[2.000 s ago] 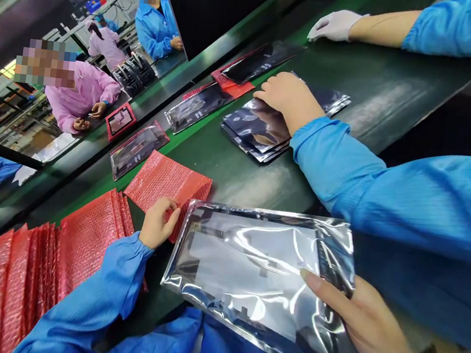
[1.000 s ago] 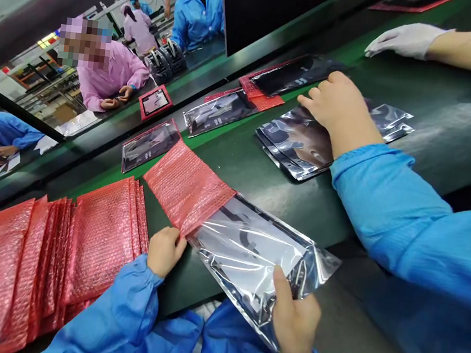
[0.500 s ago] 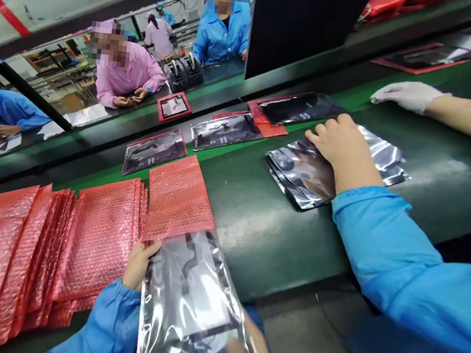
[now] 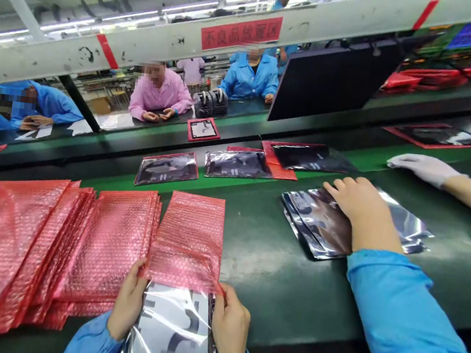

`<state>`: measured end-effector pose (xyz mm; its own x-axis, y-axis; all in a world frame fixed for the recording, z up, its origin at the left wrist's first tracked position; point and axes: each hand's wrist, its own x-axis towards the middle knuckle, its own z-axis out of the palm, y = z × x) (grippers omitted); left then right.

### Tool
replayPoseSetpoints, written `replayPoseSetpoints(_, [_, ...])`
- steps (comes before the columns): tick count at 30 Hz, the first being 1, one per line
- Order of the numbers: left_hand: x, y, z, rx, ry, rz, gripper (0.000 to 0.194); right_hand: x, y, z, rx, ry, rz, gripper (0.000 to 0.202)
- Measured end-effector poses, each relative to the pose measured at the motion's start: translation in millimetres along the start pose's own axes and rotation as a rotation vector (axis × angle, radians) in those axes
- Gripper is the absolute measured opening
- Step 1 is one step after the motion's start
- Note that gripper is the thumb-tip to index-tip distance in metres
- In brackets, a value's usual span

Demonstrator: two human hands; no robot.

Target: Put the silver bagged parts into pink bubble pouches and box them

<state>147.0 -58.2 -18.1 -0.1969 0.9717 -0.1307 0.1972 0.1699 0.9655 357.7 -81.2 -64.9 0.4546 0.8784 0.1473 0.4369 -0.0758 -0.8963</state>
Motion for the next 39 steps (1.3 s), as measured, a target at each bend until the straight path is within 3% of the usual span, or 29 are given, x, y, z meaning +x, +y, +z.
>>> replayPoseSetpoints(2, [1.7, -2.8, -2.9, 0.069, 0.023, 0.062, 0.036, -9.5, 4.7, -4.8, -0.042, 0.013, -0.039, 0.035])
replayPoseSetpoints(5, [2.1, -1.0, -6.9, 0.294, -0.033, 0.165, 0.026, -22.1, 6.3, -13.4, -0.148, 0.070, -0.097, 0.036])
replayPoseSetpoints(9, [-3.1, -2.5, -15.8, 0.756, -0.089, 0.274, 0.028, -39.8, 10.0, -25.1, -0.288, 0.100, -0.195, 0.041])
replayPoseSetpoints(13, [-13.9, -7.6, -25.2, 0.967, -0.212, 0.319, 0.031, -57.3, 13.6, -38.2, -0.402, 0.081, -0.246, 0.040])
replayPoseSetpoints(17, [-24.4, -11.2, -32.4, 0.931, -0.289, 0.346, 0.033, -63.1, 13.4, -46.0, -0.456, 0.015, -0.243, 0.035])
replayPoseSetpoints(22, [-43.1, -19.8, -39.8, 0.701, -0.433, 0.350, 0.030, -63.1, 13.9, -55.5, -0.443, -0.037, -0.288, 0.027])
replayPoseSetpoints(25, [-56.9, -23.7, -44.6, 0.601, -0.535, 0.315, 0.031, -66.4, 7.7, -70.9, -0.454, -0.109, -0.362, 0.024])
replayPoseSetpoints(29, [-68.4, -19.6, -55.6, 0.533, -0.645, 0.315, 0.030, -74.3, -10.6, -102.6, -0.383, -0.311, -0.414, 0.019])
replayPoseSetpoints(35, [-75.0, 12.7, -75.6, 0.443, -0.918, 0.230, 0.035, -79.2, -39.9, -144.1, -0.155, -0.727, -0.212, 0.022])
replayPoseSetpoints(37, [-69.3, 34.0, -71.9, 0.414, -0.971, 0.266, 0.035, -64.8, -48.9, -150.0, -0.079, -0.720, -0.128, 0.026])
replayPoseSetpoints(39, [-52.1, 62.5, -61.3, 0.409, -0.918, 0.350, 0.035, -35.6, -62.2, -149.4, -0.002, -0.616, -0.048, 0.030])
